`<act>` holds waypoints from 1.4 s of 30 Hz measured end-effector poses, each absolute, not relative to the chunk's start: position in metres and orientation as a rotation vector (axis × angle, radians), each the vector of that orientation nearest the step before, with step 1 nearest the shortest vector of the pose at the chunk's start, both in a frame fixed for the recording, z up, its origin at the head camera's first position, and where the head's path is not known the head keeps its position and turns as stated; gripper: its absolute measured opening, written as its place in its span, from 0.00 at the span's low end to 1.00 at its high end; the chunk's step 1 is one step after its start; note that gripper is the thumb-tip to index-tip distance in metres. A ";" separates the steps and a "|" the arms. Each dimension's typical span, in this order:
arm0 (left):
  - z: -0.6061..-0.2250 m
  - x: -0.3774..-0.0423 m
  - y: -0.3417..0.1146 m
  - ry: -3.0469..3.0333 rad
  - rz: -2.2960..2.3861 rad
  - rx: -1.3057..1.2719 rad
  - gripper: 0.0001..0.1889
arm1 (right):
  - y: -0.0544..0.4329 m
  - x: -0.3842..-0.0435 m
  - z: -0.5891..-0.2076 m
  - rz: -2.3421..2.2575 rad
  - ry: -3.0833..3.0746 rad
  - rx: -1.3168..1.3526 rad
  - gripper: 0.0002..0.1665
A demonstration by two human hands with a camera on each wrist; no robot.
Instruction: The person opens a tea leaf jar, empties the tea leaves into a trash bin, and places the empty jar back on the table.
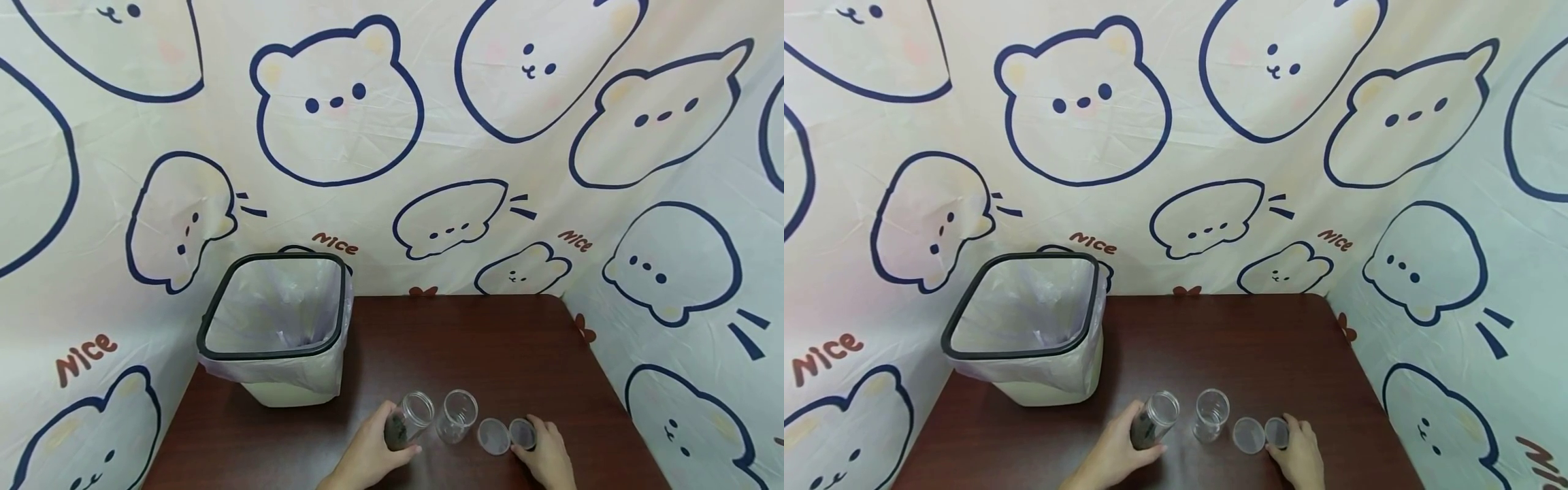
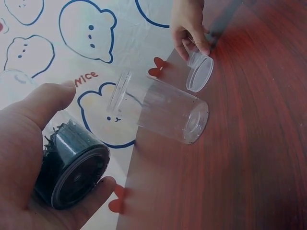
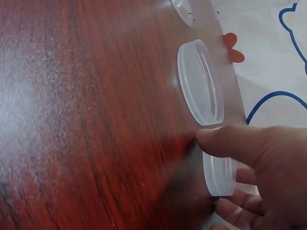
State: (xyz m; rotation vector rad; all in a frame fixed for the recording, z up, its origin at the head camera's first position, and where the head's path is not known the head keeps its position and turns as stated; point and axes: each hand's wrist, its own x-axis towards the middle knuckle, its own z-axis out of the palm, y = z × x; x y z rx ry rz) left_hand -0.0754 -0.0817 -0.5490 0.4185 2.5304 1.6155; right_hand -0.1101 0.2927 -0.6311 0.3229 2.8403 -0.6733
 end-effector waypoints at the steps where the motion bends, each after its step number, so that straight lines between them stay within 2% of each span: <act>1: -0.549 -0.075 -0.082 2.527 1.620 0.418 0.27 | 0.293 -0.110 -0.631 -0.676 2.828 0.329 0.48; 8: -0.549 -0.075 -0.082 2.517 1.630 0.425 0.29 | 0.290 -0.110 -0.622 -0.701 2.775 0.355 0.45; 15: -0.548 -0.075 -0.081 2.503 1.626 0.431 0.33 | 0.281 -0.108 -0.599 -0.882 2.935 0.349 0.31; 18: -0.548 -0.075 -0.081 2.523 1.617 0.451 0.29 | 0.276 -0.107 -0.590 -1.010 2.994 0.396 0.29; 23: -0.548 -0.073 -0.080 2.578 1.659 0.581 0.18 | 0.265 -0.103 -0.579 -1.201 3.043 0.423 0.27; 36: -0.542 -0.072 -0.076 2.461 1.721 0.648 0.17 | 0.215 -0.096 -0.558 -1.771 3.020 0.201 0.21; 42: -0.538 -0.071 -0.072 2.463 1.699 0.663 0.17 | 0.185 -0.094 -0.546 -2.199 2.832 -0.111 0.19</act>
